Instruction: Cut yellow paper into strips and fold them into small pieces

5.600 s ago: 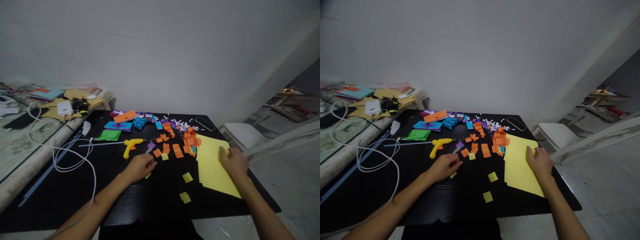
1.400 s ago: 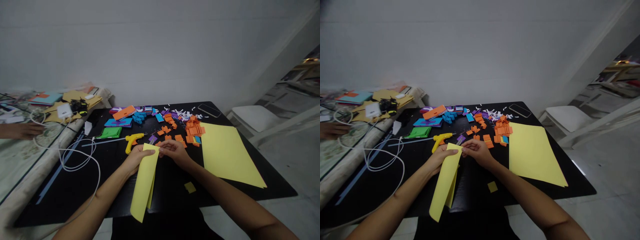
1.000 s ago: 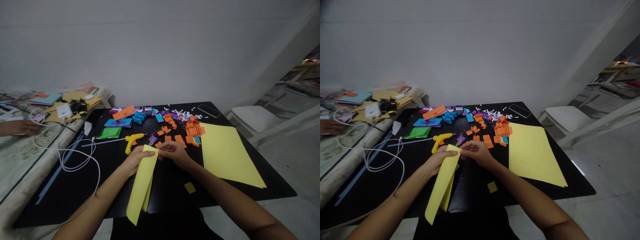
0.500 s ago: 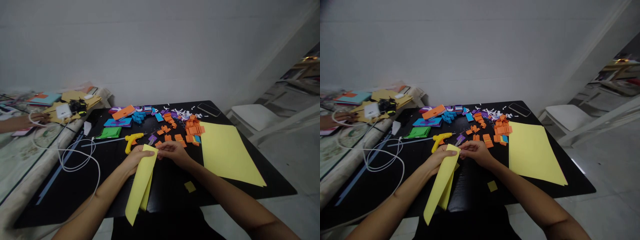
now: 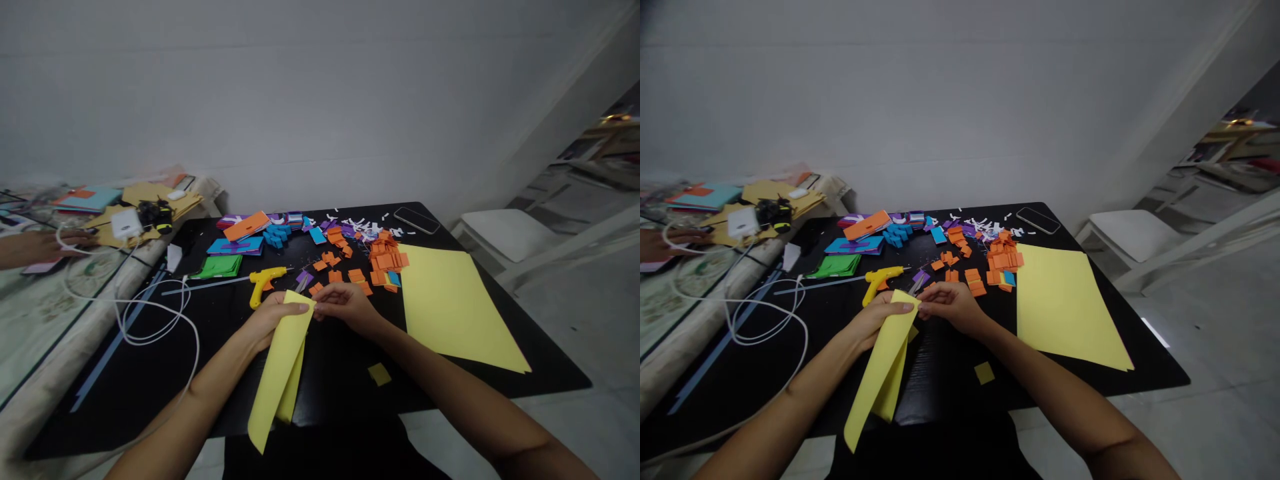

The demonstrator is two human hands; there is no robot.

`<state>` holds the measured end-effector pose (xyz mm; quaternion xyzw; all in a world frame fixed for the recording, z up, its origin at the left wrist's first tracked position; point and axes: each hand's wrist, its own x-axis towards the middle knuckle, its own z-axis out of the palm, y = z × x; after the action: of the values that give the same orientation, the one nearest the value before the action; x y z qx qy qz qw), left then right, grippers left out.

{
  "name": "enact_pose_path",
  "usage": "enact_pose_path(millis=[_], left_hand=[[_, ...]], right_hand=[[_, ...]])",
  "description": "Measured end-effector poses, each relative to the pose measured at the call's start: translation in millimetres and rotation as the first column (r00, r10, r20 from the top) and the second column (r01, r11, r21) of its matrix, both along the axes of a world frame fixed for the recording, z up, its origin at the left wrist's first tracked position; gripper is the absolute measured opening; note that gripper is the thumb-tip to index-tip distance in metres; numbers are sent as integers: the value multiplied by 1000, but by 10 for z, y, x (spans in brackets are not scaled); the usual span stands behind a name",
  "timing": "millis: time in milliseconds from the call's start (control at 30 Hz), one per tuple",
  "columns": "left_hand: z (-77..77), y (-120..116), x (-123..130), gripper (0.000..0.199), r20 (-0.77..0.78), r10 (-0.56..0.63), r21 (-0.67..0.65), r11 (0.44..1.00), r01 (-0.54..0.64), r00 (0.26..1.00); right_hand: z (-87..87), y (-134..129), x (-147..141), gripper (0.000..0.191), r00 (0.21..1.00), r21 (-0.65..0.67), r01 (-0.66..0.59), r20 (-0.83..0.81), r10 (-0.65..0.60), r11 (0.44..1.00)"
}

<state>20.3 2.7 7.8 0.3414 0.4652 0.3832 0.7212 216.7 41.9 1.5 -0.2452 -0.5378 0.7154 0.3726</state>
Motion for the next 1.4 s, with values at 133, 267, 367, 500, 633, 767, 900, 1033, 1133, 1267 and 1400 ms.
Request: enact_pose_path(millis=[133, 267, 367, 500, 633, 767, 900, 1033, 1133, 1267, 1400], left_hand=[[-12, 4, 2, 28, -17, 15, -13, 1000, -15, 1000], [-15, 5, 4, 27, -5, 12, -18, 1000, -12, 1000], [-7, 3, 4, 27, 0, 4, -23, 1000, -4, 1000], [0, -4, -1, 28, -16, -4, -30, 1000, 3, 1000], [-10, -5, -13, 28, -17, -22, -29, 999, 21, 1000], [-18, 0, -20, 26, -3, -20, -40, 999, 20, 1000], [-31, 4, -19, 28, 11, -19, -43, 999, 20, 1000], [-42, 3, -19, 29, 18, -14, -48, 999, 15, 1000], [-33, 2, -15, 28, 20, -20, -48, 999, 21, 1000], [-10, 2, -3, 28, 14, -1, -56, 998, 2, 1000], [-11, -3, 0, 28, 2, 4, -61, 998, -4, 1000]], right_hand=[[-8, -8, 4, 33, 1000, 1, 13, 27, -13, 1000], [-19, -8, 9, 31, 1000, -10, 13, 21, -13, 1000], [-18, -6, 10, 29, 1000, -14, 13, 20, -12, 1000], [-14, -7, 10, 32, 999, 3, 16, 38, -16, 1000], [-13, -10, 11, 31, 999, 9, 11, 42, -12, 1000], [-23, -10, 12, 30, 999, 0, 5, 36, -5, 1000], [-37, -6, 10, 29, 999, -1, 8, 32, -8, 1000], [-42, -2, 5, 27, 1000, 2, 10, 24, -10, 1000], [-46, 0, 6, 27, 999, 10, 18, 27, -18, 1000], [-56, -3, 8, 24, 999, 14, 18, 29, -18, 1000], [-60, -11, 2, 24, 999, -7, 25, 27, -25, 1000]])
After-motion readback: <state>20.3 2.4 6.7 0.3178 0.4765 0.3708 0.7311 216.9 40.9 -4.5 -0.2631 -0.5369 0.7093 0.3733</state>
